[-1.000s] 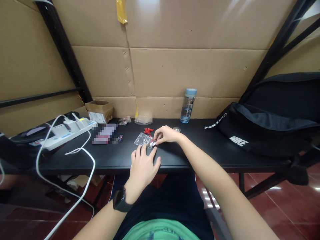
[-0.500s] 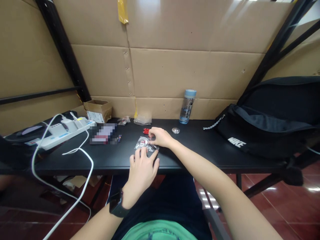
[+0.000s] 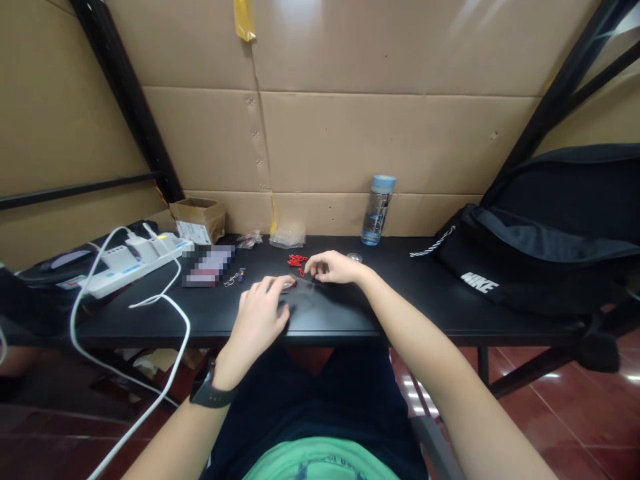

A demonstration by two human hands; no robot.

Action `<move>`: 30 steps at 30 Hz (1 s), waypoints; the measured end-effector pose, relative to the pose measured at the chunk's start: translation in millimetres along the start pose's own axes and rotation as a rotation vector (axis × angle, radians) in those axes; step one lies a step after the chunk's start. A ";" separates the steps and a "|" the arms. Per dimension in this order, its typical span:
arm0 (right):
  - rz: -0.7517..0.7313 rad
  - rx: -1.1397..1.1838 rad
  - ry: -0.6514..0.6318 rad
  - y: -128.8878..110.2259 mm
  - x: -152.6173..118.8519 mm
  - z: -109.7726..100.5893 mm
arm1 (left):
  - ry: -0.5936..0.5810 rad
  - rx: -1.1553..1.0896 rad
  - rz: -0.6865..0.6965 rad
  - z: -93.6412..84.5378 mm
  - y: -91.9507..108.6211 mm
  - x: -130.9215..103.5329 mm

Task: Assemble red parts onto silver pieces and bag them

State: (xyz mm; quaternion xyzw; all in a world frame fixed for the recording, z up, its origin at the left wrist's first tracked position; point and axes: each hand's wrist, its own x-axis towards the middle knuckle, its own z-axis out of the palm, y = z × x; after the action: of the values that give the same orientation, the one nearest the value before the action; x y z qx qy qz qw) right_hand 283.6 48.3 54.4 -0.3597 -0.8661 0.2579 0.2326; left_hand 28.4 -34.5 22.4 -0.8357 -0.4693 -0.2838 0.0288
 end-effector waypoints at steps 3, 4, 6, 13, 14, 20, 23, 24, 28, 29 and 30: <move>-0.021 -0.053 -0.027 3.8 4.4 8.2 | 0.040 -0.078 -0.051 6.3 -16.0 6.5; -0.031 -0.057 -0.024 3.7 6.2 11.5 | 0.054 -0.111 -0.069 8.5 -21.6 8.3; -0.049 -0.074 -0.002 1.9 9.2 17.5 | 0.074 -0.138 -0.089 11.9 -32.8 11.2; -0.057 -0.154 0.053 -7.1 13.0 26.6 | 0.012 -0.037 -0.034 16.1 -60.2 15.9; -0.054 -0.167 0.054 -8.2 13.3 27.2 | 0.014 -0.034 -0.020 16.1 -60.8 16.8; -0.057 -0.211 0.074 -13.7 14.6 30.7 | 0.182 -0.071 -0.032 6.9 -49.0 27.7; -0.057 -0.150 0.097 -14.6 14.6 31.5 | 0.216 -0.236 -0.067 2.1 -42.2 31.1; -0.050 -0.116 0.101 -14.4 14.6 31.6 | 0.215 -0.290 -0.079 1.8 -40.9 31.4; -0.045 0.058 0.097 -11.7 15.1 31.3 | 0.204 -0.417 -0.114 6.4 -39.9 30.7; -0.046 0.094 0.095 -10.5 15.2 30.9 | 0.197 -0.429 -0.118 7.9 -40.4 30.6; -0.044 0.119 0.092 -9.1 15.2 30.3 | 0.184 -0.437 -0.121 8.9 -41.1 30.6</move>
State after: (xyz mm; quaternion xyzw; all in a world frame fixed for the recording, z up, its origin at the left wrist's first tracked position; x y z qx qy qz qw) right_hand 251.5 45.6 40.3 -0.3376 -0.8452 0.2869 0.2988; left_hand 11.7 14.7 21.4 -0.7629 -0.4413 -0.4550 -0.1272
